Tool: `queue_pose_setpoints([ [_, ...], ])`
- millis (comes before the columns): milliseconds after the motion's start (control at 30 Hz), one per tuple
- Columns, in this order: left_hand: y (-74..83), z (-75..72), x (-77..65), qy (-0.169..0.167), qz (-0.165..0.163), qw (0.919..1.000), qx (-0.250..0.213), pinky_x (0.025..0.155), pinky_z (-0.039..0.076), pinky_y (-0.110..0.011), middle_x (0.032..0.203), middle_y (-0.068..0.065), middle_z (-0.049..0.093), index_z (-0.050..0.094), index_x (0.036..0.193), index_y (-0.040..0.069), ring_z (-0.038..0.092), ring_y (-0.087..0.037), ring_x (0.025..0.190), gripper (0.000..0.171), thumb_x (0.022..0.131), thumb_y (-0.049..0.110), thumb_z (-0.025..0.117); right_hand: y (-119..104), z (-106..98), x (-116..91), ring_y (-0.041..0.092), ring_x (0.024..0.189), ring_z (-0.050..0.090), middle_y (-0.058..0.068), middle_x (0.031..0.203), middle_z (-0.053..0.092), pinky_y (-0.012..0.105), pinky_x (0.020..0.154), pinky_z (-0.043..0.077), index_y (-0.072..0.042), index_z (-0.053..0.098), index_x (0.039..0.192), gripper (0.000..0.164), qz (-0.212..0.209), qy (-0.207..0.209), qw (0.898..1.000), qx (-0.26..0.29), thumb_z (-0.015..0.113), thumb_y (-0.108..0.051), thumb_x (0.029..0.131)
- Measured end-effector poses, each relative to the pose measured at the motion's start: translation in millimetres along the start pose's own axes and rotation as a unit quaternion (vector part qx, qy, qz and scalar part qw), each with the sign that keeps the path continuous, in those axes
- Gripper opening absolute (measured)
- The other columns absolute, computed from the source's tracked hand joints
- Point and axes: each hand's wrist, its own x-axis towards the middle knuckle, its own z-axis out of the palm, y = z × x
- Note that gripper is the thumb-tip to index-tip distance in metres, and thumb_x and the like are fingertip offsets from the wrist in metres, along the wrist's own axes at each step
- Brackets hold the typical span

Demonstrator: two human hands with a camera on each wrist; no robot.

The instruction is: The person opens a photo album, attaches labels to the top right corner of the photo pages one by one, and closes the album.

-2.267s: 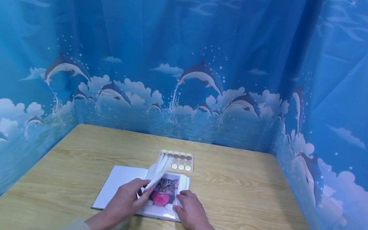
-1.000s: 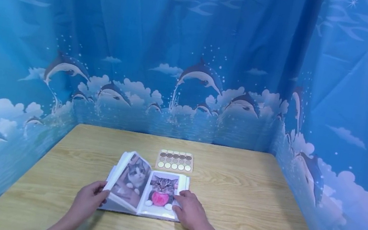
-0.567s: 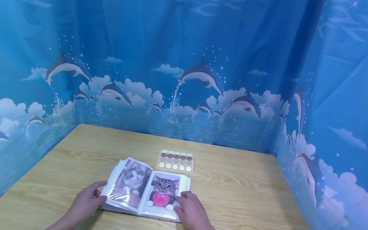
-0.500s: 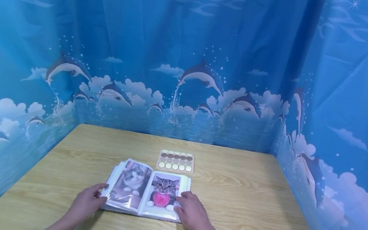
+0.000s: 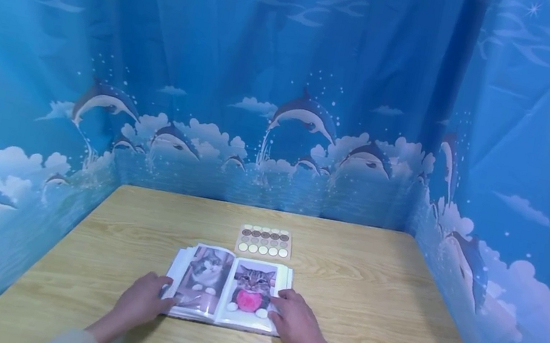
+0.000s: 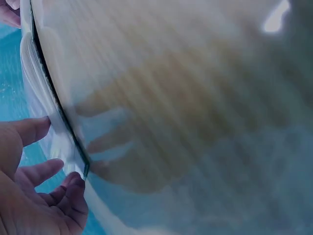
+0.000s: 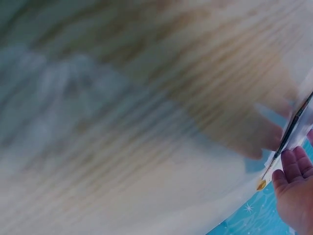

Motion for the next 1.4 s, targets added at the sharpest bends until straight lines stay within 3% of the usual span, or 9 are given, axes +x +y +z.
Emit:
queue_pose_setpoints([
  [200, 7.7, 2.6, 1.6, -0.016, 0.037, 0.9976, 0.056, 0.070, 0.050, -0.048, 0.094, -0.017, 0.056, 0.068, 0.118, -0.002, 0.052, -0.032, 0.087, 0.049, 0.086, 0.035, 0.073, 7, -2, -6, 0.040, 0.117, 0.057, 0.021, 0.127, 0.059, 0.057, 0.100, 0.045, -0.002, 0.068, 0.122, 0.037, -0.003, 0.008, 1.000, 0.006, 0.070, -0.022, 0.091],
  [467, 15.7, 11.3, -1.3, -0.018, 0.074, 0.9953, 0.060, 0.085, 0.048, -0.057, 0.109, -0.021, 0.059, 0.068, 0.115, -0.002, 0.053, -0.037, 0.100, 0.046, 0.088, 0.035, 0.071, 18, -6, -15, 0.039, 0.116, 0.057, 0.020, 0.127, 0.060, 0.057, 0.099, 0.046, -0.004, 0.068, 0.123, 0.037, -0.001, 0.016, 1.000, 0.001, 0.069, -0.023, 0.091],
  [800, 24.0, 15.9, -5.9, -0.024, 0.124, 0.9896, 0.069, 0.087, 0.049, -0.057, 0.112, -0.022, 0.061, 0.068, 0.110, -0.004, 0.056, -0.039, 0.103, 0.043, 0.087, 0.032, 0.073, 28, -15, -28, 0.040, 0.112, 0.059, 0.021, 0.124, 0.061, 0.058, 0.095, 0.048, -0.002, 0.068, 0.121, 0.037, -0.023, 0.021, 0.999, -0.020, 0.070, -0.022, 0.091],
  [1400, 26.3, 17.0, -9.8, -0.043, 0.140, 0.9866, 0.071, 0.088, 0.049, -0.053, 0.109, -0.016, 0.061, 0.068, 0.107, -0.002, 0.056, -0.034, 0.100, 0.044, 0.085, 0.036, 0.074, 27, -22, -37, 0.039, 0.113, 0.059, 0.019, 0.124, 0.061, 0.057, 0.096, 0.048, -0.003, 0.069, 0.121, 0.036, -0.011, 0.012, 1.000, -0.025, 0.070, -0.022, 0.090],
])
